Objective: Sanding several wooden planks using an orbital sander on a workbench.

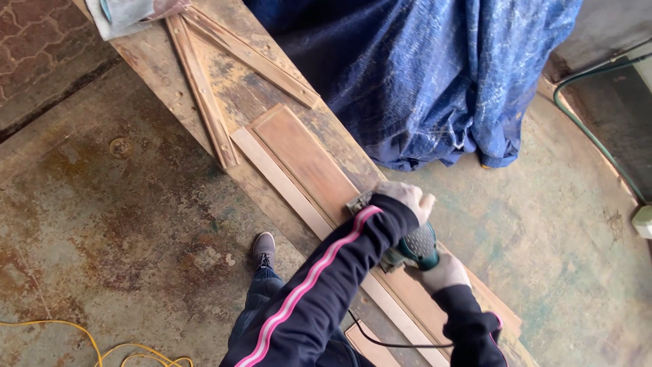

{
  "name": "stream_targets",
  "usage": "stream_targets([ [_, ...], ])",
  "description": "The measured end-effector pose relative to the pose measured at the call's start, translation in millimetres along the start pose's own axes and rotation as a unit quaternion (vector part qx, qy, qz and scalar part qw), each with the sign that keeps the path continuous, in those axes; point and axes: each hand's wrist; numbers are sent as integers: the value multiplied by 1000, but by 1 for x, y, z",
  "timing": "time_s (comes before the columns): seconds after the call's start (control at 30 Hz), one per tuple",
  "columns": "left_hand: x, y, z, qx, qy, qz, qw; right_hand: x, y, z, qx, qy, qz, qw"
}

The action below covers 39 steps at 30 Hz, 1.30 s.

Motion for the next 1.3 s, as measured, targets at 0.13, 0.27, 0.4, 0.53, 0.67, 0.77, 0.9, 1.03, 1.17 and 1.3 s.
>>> stream_targets([
  [0.13, 52, 56, -51, -34, 12, -11, 999, 91, 17, -46, 0, 39, -12, 999],
  [0.27, 89, 108, -97, -82, 37, -47, 995, 171, 35, -86, -17, 99, -25, 995],
  [0.4, 109, 151, -129, -111, 69, -69, 989, 225, 57, -113, -16, 156, -30, 987],
  [0.53, 103, 145, -126, -110, 83, -69, 988, 206, 57, -120, -10, 198, 46, 979],
  [0.67, 70, 114, -100, -78, 86, -54, 992, 128, 38, -106, 9, 116, -7, 993],
  [0.77, 42, 62, -79, -52, 83, -38, 994, 58, 16, -90, -16, 99, -19, 995],
  [0.9, -6, 1, -37, 5, 48, -17, 999, -21, -11, -49, -35, 26, 3, 999],
  [1.03, -48, -41, -9, 60, 38, 19, 997, -72, -14, -17, -32, -12, 7, 999],
  [1.17, -66, -66, -5, 100, 56, 22, 993, -97, -23, -12, -29, -48, 12, 998],
  [1.3, -57, -46, -26, 121, 51, 26, 991, -71, -16, -25, -33, -64, 3, 997],
])
Point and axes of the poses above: each hand's wrist, its own z-axis towards the middle knuckle, its own y-axis out of the palm, x = y × z, and after that the axes turned 3 degrees about -y, right-handed
